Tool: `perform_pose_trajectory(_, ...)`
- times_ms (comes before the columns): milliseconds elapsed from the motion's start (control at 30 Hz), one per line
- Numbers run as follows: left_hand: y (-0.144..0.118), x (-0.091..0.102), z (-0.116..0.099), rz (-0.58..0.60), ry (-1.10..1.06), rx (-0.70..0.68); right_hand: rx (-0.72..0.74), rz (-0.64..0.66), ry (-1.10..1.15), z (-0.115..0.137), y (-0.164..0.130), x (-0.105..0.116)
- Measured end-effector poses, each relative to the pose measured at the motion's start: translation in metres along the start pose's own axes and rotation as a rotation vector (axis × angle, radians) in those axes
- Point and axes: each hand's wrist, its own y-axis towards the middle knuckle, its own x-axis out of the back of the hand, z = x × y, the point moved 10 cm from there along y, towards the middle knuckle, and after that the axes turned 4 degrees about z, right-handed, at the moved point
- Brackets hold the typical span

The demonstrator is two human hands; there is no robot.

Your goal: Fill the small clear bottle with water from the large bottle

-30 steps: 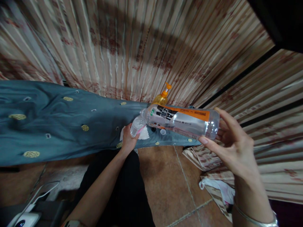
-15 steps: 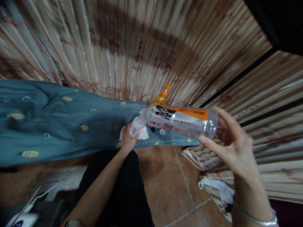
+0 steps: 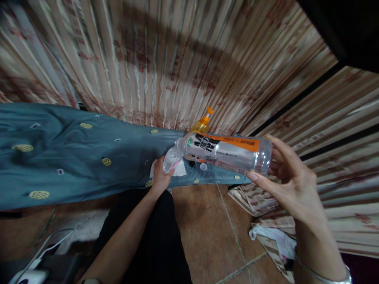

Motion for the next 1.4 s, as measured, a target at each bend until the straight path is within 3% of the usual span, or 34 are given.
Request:
perform_pose_trajectory(733,0.001,-0.003,0.000,0.005,-0.006,-0.016,0.072,0.037,0.030,0.013,0.010,-0.004)
perform_pose_trajectory(1000,0.001,-0.004,-0.001,0.000,0.001,-0.010,0.031,0.041,0.080,0.006,0.012,-0.004)
perform_pose_trajectory(1400,0.002,-0.003,-0.001,0.007,0.009,-0.007,0.080,0.068,0.035,0.005,0.015,-0.005)
